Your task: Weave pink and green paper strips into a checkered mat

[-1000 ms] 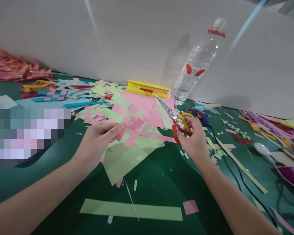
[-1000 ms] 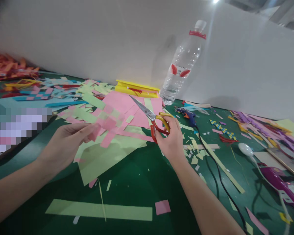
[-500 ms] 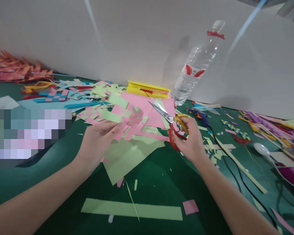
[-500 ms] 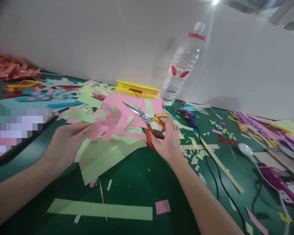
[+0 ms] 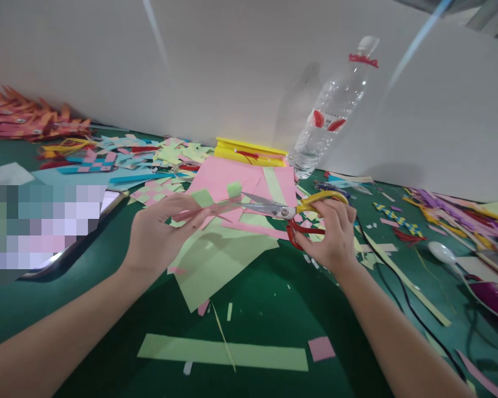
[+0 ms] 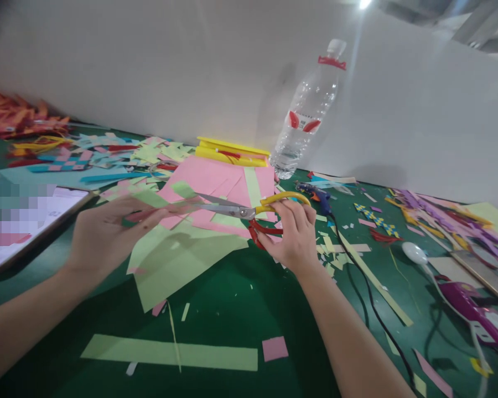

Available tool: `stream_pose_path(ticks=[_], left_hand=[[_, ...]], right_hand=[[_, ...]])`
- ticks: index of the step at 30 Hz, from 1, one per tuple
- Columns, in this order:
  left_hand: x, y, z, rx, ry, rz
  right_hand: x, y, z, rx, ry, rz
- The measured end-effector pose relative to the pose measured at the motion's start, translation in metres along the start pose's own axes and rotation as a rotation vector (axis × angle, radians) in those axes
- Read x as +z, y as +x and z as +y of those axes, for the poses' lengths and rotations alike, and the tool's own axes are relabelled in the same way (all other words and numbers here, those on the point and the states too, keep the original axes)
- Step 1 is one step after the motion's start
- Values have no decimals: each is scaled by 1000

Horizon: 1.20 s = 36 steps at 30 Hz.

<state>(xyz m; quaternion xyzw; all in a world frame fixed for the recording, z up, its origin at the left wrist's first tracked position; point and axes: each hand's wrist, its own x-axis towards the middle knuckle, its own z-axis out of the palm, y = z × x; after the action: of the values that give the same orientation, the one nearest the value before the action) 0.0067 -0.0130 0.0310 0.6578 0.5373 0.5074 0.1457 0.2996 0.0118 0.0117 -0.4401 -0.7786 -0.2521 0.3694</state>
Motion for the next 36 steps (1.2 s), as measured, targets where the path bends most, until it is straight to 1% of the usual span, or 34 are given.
stream_pose_path(ticks=[3,5,6,8,10,12,14,16,18,21,24,26,30,36], left_hand=[[0,0,3,-14,-14,-2],[0,0,4,-25,-18,4],[-1,0,4,-45,-14,2],[0,1,1,-146,-35,-17],[0,2,-4,-315,-178,-52],[2,4,-9,-486,-477,-85],[4,5,-13,-626,-746,-113],[7,6,-15,-730,-893,-136],[9,5,-15,-799,-940,-132],[12,2,-15,-830,-956,-128],[14,1,-16,-823,-997,-149],[14,1,-17,-842,-1016,-155],[14,1,-17,-867,-999,-203],[14,0,-10,-848,-1007,-266]], right_hand=[[0,-1,3,-77,-38,9],[-1,-2,4,-97,-50,15],[-1,-2,4,-89,-52,8],[-1,-1,3,-81,-39,5],[-1,0,2,-109,-10,25],[-1,1,-1,-133,25,35],[0,1,-4,-122,66,16],[1,1,-7,-103,115,-21],[1,0,-11,-86,148,-73],[1,-1,-16,-63,163,-147],[0,0,-19,-44,173,-190],[1,0,-19,-34,175,-218],[2,-1,-19,-11,188,-266],[0,0,-22,1,215,-328]])
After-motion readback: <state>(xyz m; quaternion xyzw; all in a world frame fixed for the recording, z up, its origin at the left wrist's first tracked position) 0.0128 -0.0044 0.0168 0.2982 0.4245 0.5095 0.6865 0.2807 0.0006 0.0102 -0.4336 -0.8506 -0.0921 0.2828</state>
